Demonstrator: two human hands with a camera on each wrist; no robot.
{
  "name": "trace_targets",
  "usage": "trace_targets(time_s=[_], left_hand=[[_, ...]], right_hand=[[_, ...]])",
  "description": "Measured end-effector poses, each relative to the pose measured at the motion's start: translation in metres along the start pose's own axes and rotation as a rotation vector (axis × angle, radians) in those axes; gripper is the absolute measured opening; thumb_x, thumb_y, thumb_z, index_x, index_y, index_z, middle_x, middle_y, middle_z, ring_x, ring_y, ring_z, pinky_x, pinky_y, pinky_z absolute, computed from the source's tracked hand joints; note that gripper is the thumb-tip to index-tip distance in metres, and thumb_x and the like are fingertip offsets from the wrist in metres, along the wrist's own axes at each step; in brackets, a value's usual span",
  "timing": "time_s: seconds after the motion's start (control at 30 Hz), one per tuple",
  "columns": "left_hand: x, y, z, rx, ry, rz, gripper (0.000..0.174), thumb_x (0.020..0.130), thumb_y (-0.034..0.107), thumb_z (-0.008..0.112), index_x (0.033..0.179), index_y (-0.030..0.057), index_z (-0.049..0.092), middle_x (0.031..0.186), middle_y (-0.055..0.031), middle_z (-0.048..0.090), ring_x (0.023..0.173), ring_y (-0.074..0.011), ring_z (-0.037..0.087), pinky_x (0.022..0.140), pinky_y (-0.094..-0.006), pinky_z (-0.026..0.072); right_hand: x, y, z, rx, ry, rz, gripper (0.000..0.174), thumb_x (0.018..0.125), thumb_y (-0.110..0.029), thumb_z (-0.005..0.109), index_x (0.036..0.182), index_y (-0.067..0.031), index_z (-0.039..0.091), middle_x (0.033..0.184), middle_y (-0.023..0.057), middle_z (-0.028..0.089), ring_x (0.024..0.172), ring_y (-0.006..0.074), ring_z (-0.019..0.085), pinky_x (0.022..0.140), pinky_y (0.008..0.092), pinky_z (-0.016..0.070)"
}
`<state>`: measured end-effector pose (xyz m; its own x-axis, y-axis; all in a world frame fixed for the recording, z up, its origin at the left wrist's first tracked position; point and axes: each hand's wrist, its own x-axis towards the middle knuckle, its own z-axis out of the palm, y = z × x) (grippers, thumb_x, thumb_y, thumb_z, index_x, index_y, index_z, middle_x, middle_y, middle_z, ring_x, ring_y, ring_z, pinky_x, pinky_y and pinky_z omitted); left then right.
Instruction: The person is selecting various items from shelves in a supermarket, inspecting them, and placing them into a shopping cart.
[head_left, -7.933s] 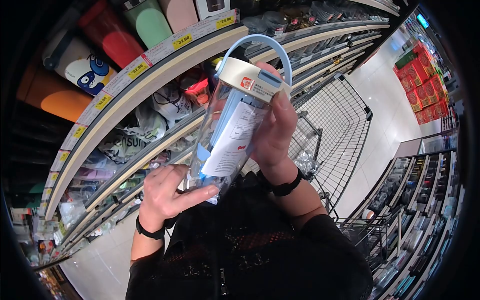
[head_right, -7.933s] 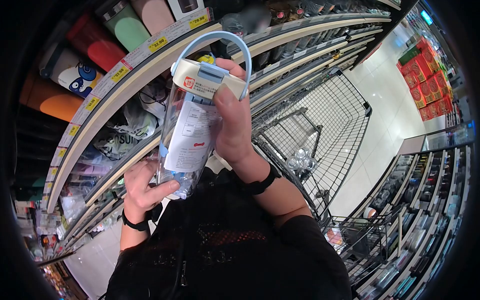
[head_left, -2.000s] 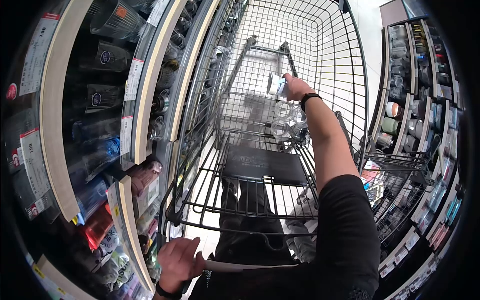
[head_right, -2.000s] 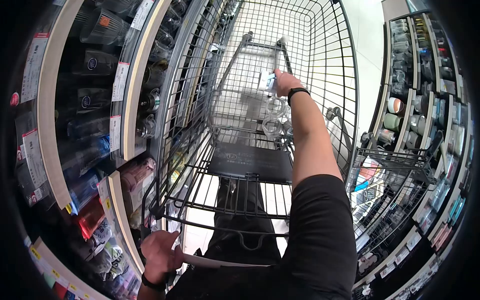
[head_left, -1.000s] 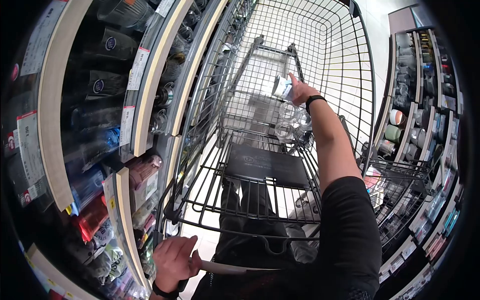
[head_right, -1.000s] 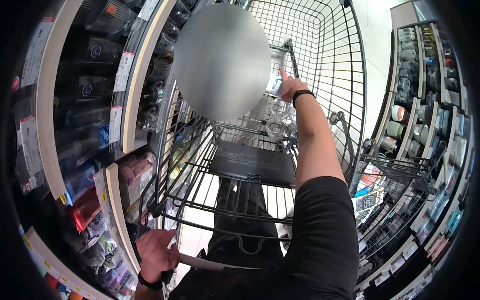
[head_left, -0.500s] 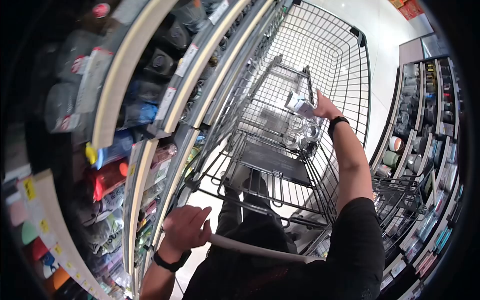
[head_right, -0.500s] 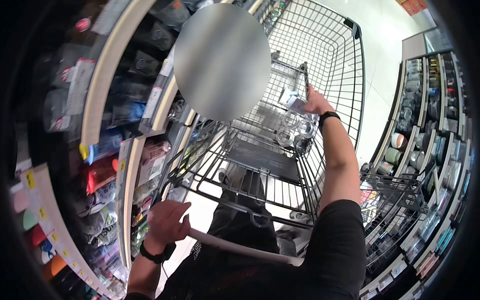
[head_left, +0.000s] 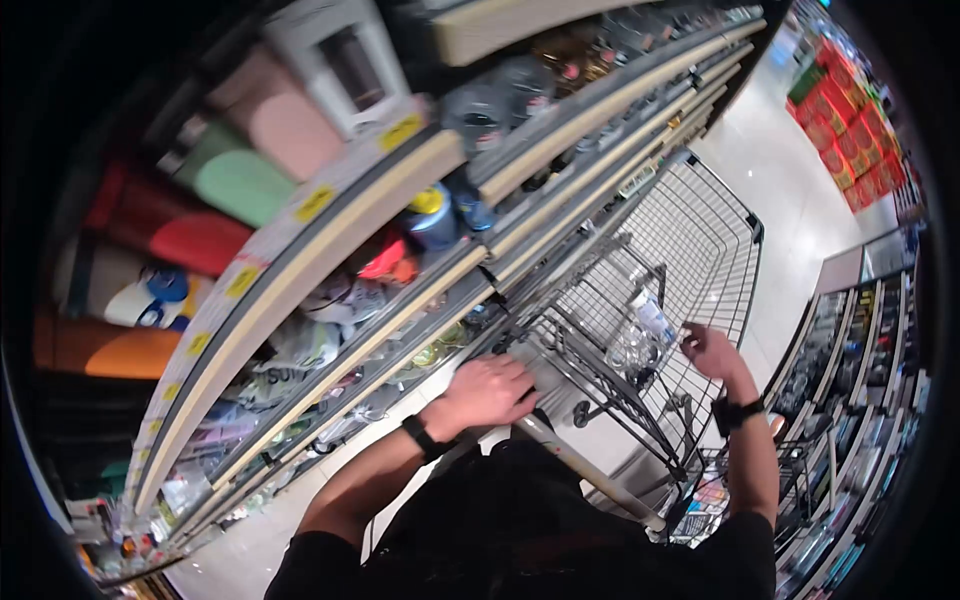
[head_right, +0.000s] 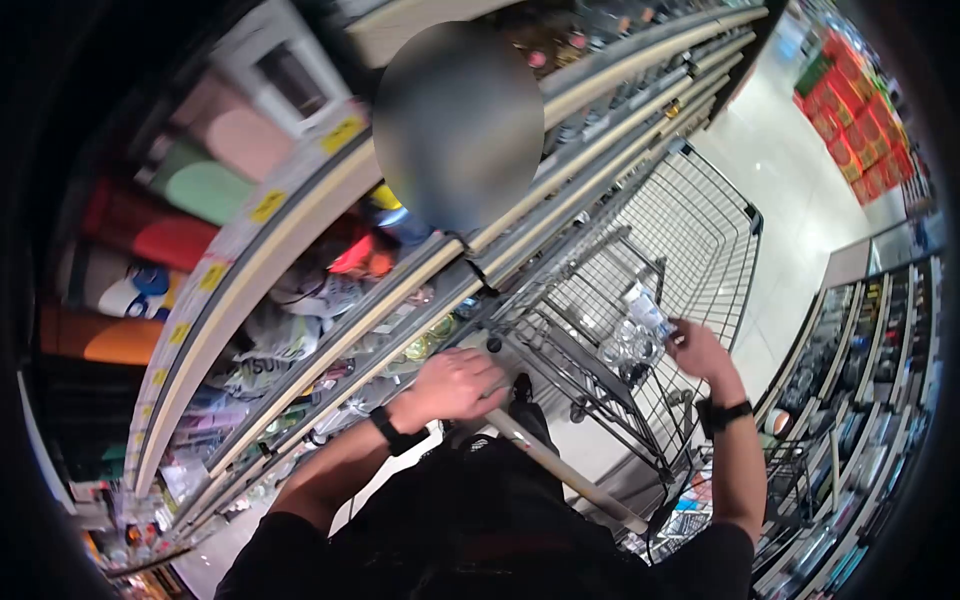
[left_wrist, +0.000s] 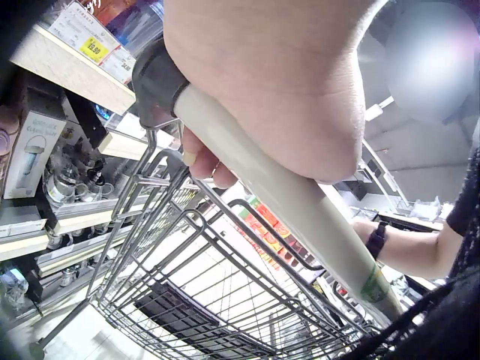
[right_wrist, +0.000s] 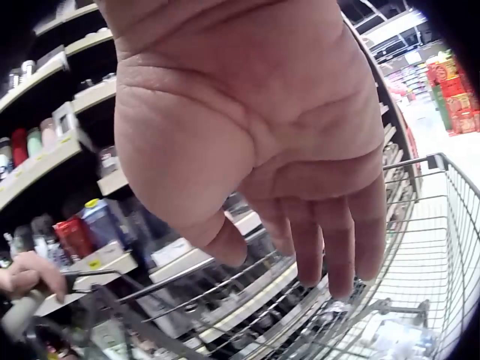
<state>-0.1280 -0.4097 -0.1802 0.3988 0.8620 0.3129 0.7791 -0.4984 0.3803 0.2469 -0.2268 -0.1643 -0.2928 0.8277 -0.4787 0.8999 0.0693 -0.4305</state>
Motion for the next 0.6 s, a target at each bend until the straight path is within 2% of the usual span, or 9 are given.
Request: trace_targets(time_s=[0.07, 0.13, 0.2, 0.27, 0.37, 0.4, 0.47, 0.53, 0.6], left_hand=[[-0.007, 0.0, 0.006, 0.007, -0.003, -0.016, 0.024, 0.081, 0.031, 0.07, 0.071, 0.0102, 0.062, 0.068, -0.0027, 0.056, 0.069, -0.0223, 0.06, 0.064, -0.0348, 0.0498], [-0.018, -0.002, 0.006, 0.015, -0.006, -0.034, 0.029, 0.083, 0.033, 0.069, 0.069, 0.0105, 0.06, 0.068, -0.0025, 0.055, 0.071, -0.0224, 0.059, 0.067, -0.035, 0.0484], [-0.026, -0.009, 0.002, -0.023, 0.048, 0.143, 0.033, 0.085, 0.038, 0.068, 0.068, 0.0109, 0.059, 0.067, -0.0021, 0.052, 0.073, -0.023, 0.056, 0.072, -0.0351, 0.0447], [-0.035, -0.011, -0.004, -0.022, 0.046, 0.154, 0.032, 0.085, 0.04, 0.069, 0.073, 0.0119, 0.06, 0.071, -0.0023, 0.053, 0.076, -0.023, 0.054, 0.077, -0.0349, 0.043], [-0.044, -0.009, -0.012, -0.056, 0.051, 0.173, 0.031, 0.085, 0.042, 0.069, 0.081, 0.0122, 0.061, 0.08, -0.0037, 0.056, 0.085, -0.0234, 0.055, 0.086, -0.038, 0.041], [-0.047, -0.008, -0.011, -0.05, 0.091, 0.166, 0.031, 0.085, 0.042, 0.069, 0.081, 0.0122, 0.061, 0.08, -0.0037, 0.056, 0.085, -0.0234, 0.055, 0.086, -0.038, 0.041], [-0.052, -0.013, -0.007, -0.078, 0.034, 0.179, 0.031, 0.083, 0.042, 0.07, 0.085, 0.0117, 0.062, 0.08, -0.0038, 0.056, 0.088, -0.0242, 0.056, 0.09, -0.0412, 0.0401], [-0.06, -0.019, 0.004, -0.089, 0.129, 0.2, 0.033, 0.08, 0.045, 0.072, 0.079, 0.0133, 0.062, 0.08, -0.0027, 0.057, 0.089, -0.0235, 0.056, 0.091, -0.0404, 0.0381], [-0.066, -0.021, 0.005, -0.144, 0.206, 0.238, 0.033, 0.08, 0.045, 0.072, 0.079, 0.0131, 0.062, 0.08, -0.0029, 0.057, 0.09, -0.0235, 0.056, 0.092, -0.0402, 0.0376]], right_hand=[[-0.034, -0.03, 0.021, -0.053, 0.066, -0.13, 0.031, 0.087, -0.016, 0.062, 0.113, -0.0004, 0.069, 0.092, 0.0227, 0.072, 0.078, 0.0345, 0.072, 0.074, 0.0398, 0.0564], [-0.066, -0.058, 0.056, 0.131, 0.092, -0.087, 0.021, 0.087, -0.014, 0.06, 0.098, -0.0004, 0.07, 0.082, 0.0212, 0.07, 0.078, 0.0353, 0.07, 0.072, 0.0414, 0.0551], [-0.101, -0.092, 0.094, 0.181, 0.218, -0.277, 0.018, 0.087, -0.016, 0.063, 0.091, -0.0002, 0.07, 0.08, 0.0197, 0.069, 0.073, 0.0349, 0.067, 0.075, 0.0432, 0.0536], [-0.127, -0.121, 0.118, -0.084, 0.195, -0.268, 0.02, 0.087, -0.021, 0.067, 0.082, -0.0014, 0.069, 0.08, 0.0181, 0.067, 0.082, 0.0361, 0.064, 0.085, 0.0477, 0.0492], [-0.145, -0.122, 0.16, -0.196, 0.55, -0.409, 0.022, 0.087, -0.026, 0.068, 0.089, -0.0043, 0.067, 0.092, 0.0165, 0.064, 0.106, 0.0424, 0.053, 0.096, 0.0534, 0.0407], [-0.147, -0.12, 0.167, -0.236, 0.574, -0.412, 0.023, 0.088, -0.025, 0.066, 0.095, -0.0021, 0.064, 0.098, 0.018, 0.062, 0.105, 0.0408, 0.053, 0.1, 0.0539, 0.0383], [-0.147, -0.117, 0.177, -0.191, 0.587, -0.431, 0.025, 0.09, -0.025, 0.063, 0.095, -0.0001, 0.062, 0.099, 0.0184, 0.061, 0.105, 0.0403, 0.053, 0.106, 0.0574, 0.0327], [-0.157, -0.13, 0.189, -0.205, 0.605, -0.43, 0.029, 0.091, -0.028, 0.062, 0.098, 0.0005, 0.061, 0.104, 0.0193, 0.06, 0.11, 0.0407, 0.053, 0.113, 0.063, 0.0225], [-0.164, -0.137, 0.199, -0.261, 0.633, -0.43, 0.033, 0.091, -0.031, 0.064, 0.098, 0.0013, 0.062, 0.108, 0.0221, 0.059, 0.115, 0.0416, 0.052, 0.116, 0.0636, 0.0189]])
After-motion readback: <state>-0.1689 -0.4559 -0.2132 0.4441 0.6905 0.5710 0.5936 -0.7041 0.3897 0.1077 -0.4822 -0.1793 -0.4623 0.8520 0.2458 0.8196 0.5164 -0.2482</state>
